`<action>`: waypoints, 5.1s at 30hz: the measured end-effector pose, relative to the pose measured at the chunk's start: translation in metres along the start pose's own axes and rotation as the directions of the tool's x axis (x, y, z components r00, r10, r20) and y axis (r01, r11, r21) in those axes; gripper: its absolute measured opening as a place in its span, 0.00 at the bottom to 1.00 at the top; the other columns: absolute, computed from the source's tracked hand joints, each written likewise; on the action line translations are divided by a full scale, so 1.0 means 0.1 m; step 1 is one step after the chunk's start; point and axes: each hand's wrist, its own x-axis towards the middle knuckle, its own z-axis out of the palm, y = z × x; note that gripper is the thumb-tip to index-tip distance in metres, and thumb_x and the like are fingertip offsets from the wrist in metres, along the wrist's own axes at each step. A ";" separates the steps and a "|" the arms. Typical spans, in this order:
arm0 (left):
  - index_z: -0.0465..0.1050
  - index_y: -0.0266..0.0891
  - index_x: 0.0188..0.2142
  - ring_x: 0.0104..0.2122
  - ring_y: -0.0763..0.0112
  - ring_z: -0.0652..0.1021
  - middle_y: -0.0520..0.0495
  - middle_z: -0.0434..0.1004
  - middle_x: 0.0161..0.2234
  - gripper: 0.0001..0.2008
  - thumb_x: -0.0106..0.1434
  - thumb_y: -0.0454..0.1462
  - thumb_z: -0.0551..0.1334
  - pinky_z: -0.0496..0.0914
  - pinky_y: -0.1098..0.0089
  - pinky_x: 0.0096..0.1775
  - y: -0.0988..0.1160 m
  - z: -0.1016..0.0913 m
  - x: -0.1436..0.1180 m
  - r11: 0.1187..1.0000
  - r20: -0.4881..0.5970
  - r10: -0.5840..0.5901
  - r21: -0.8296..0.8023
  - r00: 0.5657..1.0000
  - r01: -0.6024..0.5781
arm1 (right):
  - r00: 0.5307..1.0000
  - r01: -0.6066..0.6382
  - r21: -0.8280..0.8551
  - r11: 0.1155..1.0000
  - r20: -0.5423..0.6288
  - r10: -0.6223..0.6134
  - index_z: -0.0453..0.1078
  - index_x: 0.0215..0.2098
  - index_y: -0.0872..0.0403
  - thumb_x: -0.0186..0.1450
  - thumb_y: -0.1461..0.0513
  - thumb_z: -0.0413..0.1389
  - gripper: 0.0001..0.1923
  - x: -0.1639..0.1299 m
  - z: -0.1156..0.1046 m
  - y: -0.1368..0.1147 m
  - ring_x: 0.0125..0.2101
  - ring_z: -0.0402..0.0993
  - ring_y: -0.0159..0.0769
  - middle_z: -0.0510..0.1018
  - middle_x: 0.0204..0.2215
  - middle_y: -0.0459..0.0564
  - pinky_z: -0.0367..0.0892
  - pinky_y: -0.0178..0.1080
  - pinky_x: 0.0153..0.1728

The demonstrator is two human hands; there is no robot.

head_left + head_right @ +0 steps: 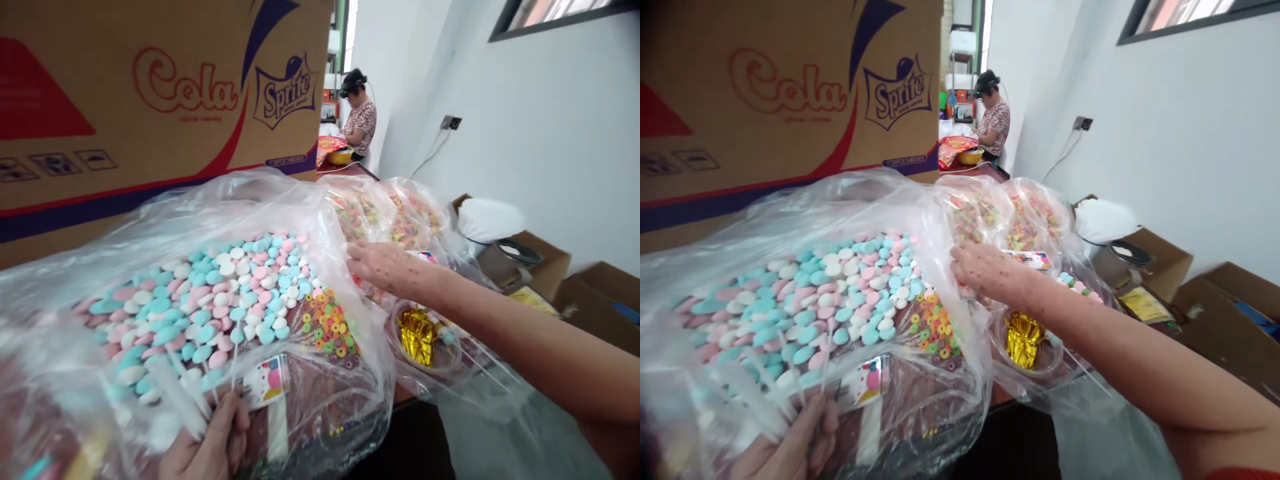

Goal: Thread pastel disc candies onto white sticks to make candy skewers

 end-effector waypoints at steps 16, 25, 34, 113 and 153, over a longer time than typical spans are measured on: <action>0.75 0.35 0.33 0.09 0.84 0.61 0.57 0.70 0.16 0.21 0.50 0.50 0.72 0.54 0.83 0.11 -0.14 0.00 0.00 0.991 -0.029 0.028 -0.129 0.999 -0.031 | 0.986 -0.096 0.527 0.845 -0.064 0.152 0.71 0.42 0.53 0.66 0.70 0.50 0.12 -0.15 -0.08 -1.01 0.38 0.72 0.38 0.76 0.38 0.52 0.69 0.39 0.40; 0.75 0.36 0.34 0.09 0.84 0.62 0.57 0.69 0.15 0.20 0.51 0.50 0.72 0.53 0.83 0.11 -0.15 -0.01 -0.02 0.989 -0.030 0.049 -0.135 0.998 -0.052 | 0.966 -0.251 0.138 0.958 0.090 0.240 0.70 0.41 0.58 0.61 0.74 0.50 0.12 -0.11 0.31 -1.16 0.38 0.70 0.47 0.74 0.39 0.59 0.65 0.43 0.34; 0.74 0.36 0.35 0.09 0.85 0.61 0.57 0.70 0.16 0.21 0.52 0.50 0.71 0.54 0.83 0.12 -0.14 -0.01 -0.02 0.988 0.014 0.049 -0.145 0.999 -0.046 | 0.952 -0.296 0.281 0.913 0.168 0.257 0.68 0.45 0.58 0.63 0.74 0.49 0.14 0.12 0.19 -1.16 0.42 0.70 0.44 0.74 0.43 0.59 0.63 0.39 0.38; 0.73 0.35 0.33 0.09 0.85 0.60 0.58 0.68 0.16 0.23 0.53 0.53 0.70 0.53 0.82 0.12 -0.14 -0.03 -0.05 0.988 0.029 0.046 -0.147 0.999 -0.041 | 0.938 -0.344 0.411 0.844 0.114 0.327 0.67 0.44 0.56 0.64 0.73 0.48 0.14 0.61 0.37 -1.37 0.43 0.69 0.41 0.74 0.42 0.55 0.64 0.39 0.42; 0.73 0.36 0.33 0.09 0.84 0.60 0.58 0.68 0.16 0.22 0.53 0.53 0.69 0.53 0.82 0.12 -0.13 -0.02 -0.06 0.992 0.022 0.052 -0.112 0.998 -0.049 | 0.934 -0.350 0.422 0.836 0.096 0.343 0.67 0.43 0.55 0.66 0.68 0.49 0.09 0.77 0.33 -1.51 0.39 0.72 0.42 0.75 0.41 0.55 0.65 0.39 0.37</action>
